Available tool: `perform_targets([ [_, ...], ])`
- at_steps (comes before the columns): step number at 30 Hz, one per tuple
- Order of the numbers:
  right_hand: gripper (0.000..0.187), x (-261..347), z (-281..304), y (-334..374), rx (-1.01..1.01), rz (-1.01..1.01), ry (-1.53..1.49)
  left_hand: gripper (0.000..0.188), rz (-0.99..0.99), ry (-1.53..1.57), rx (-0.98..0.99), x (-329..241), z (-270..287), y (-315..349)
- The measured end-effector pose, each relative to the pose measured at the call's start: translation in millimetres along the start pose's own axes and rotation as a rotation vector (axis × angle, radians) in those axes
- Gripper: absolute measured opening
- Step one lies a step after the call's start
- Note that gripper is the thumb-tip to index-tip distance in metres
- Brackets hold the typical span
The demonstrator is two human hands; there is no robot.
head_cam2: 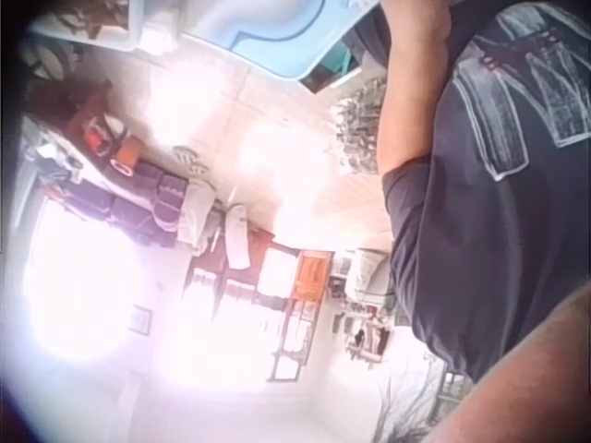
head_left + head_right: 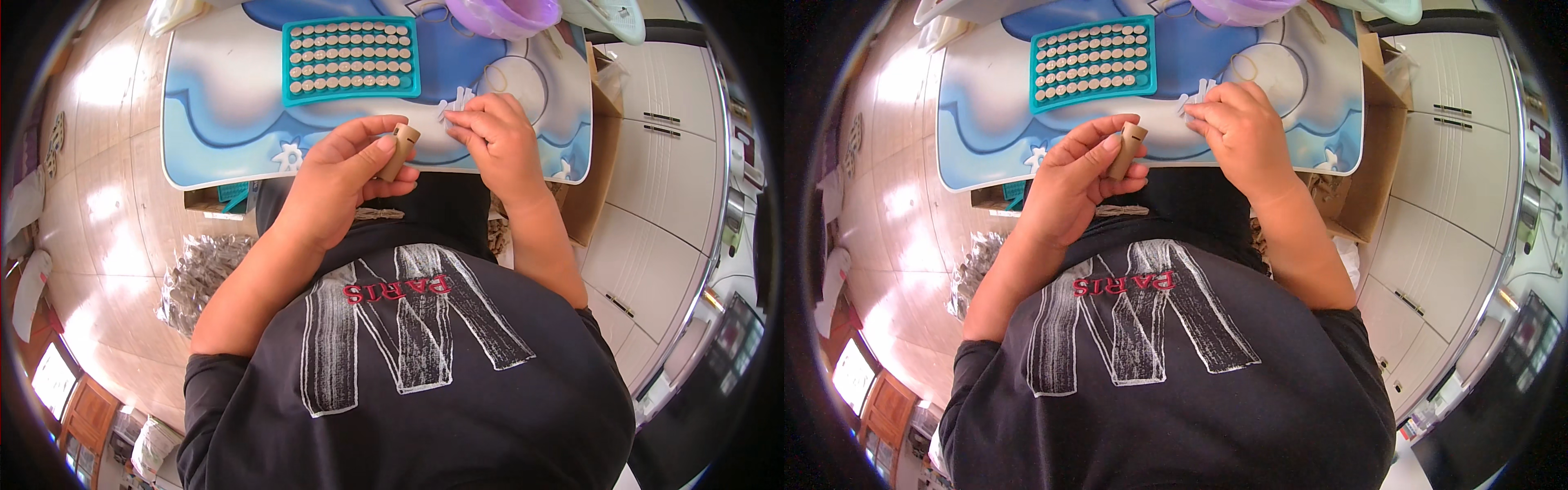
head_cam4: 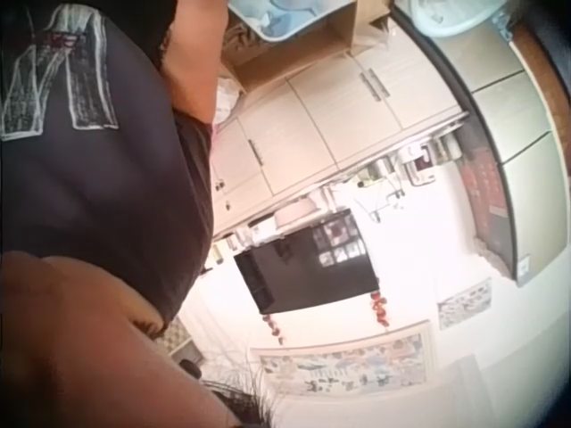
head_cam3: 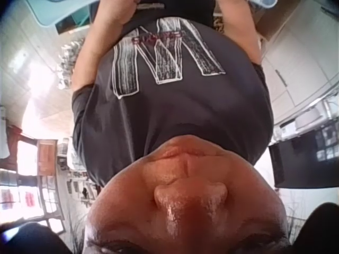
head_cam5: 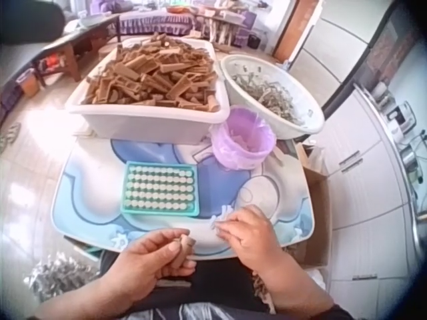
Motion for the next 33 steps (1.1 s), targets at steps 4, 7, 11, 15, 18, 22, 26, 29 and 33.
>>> perform_targets([
  [4, 0.016, -3.2, -0.5, -4.0, 0.001, 0.049, 0.011, 0.032, -0.001, 0.0, -0.004, -1.5, -0.6, 0.0],
  [7, 0.015, -3.6, 5.4, -6.0, 0.02, 0.059, -0.004, 0.032, 0.002, 0.008, 0.007, -1.2, 0.4, -1.0],
  [11, 0.018, 3.3, 13.1, -15.6, 0.037, 0.11, 0.027, 0.031, -0.001, 0.007, 0.001, -0.4, 1.1, -1.4],
  [15, 0.023, 10.8, 11.9, -25.5, 0.019, 0.105, 0.065, 0.03, 0.007, 0.007, 0.003, -0.1, 0.3, -2.9],
  [18, 0.024, 5.2, 4.5, -27.1, 0.05, 0.0, 0.148, 0.03, 0.003, 0.013, 0.006, 0.2, 1.7, -3.9],
  [22, 0.018, -2.3, -4.0, -24.7, 0.161, -0.205, 0.03, 0.03, 0.004, 0.017, 0.008, -0.6, 2.0, -2.6],
  [26, 0.014, -3.0, -5.4, -24.8, 0.207, -0.286, -0.023, 0.03, -0.001, 0.023, 0.0, -1.4, 1.6, -2.3],
  [29, 0.015, -3.5, -4.8, -23.8, 0.149, -0.359, -0.17, 0.03, -0.004, 0.047, -0.004, -1.6, 1.6, -3.2],
  [33, 0.017, 1.3, -5.8, -31.7, 0.155, -0.304, -0.166, 0.03, -0.012, 0.052, -0.006, -0.9, 2.7, -3.0],
])
Point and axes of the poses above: each hand's wrist, its own y-axis away from the middle knuckle, its own z-axis out of the back of the hand, x = y × z, the point moved 4 cm from there along -y, towards the middle knuckle, and after that the axes turned 1 degree about y, right-handed, at the moved point
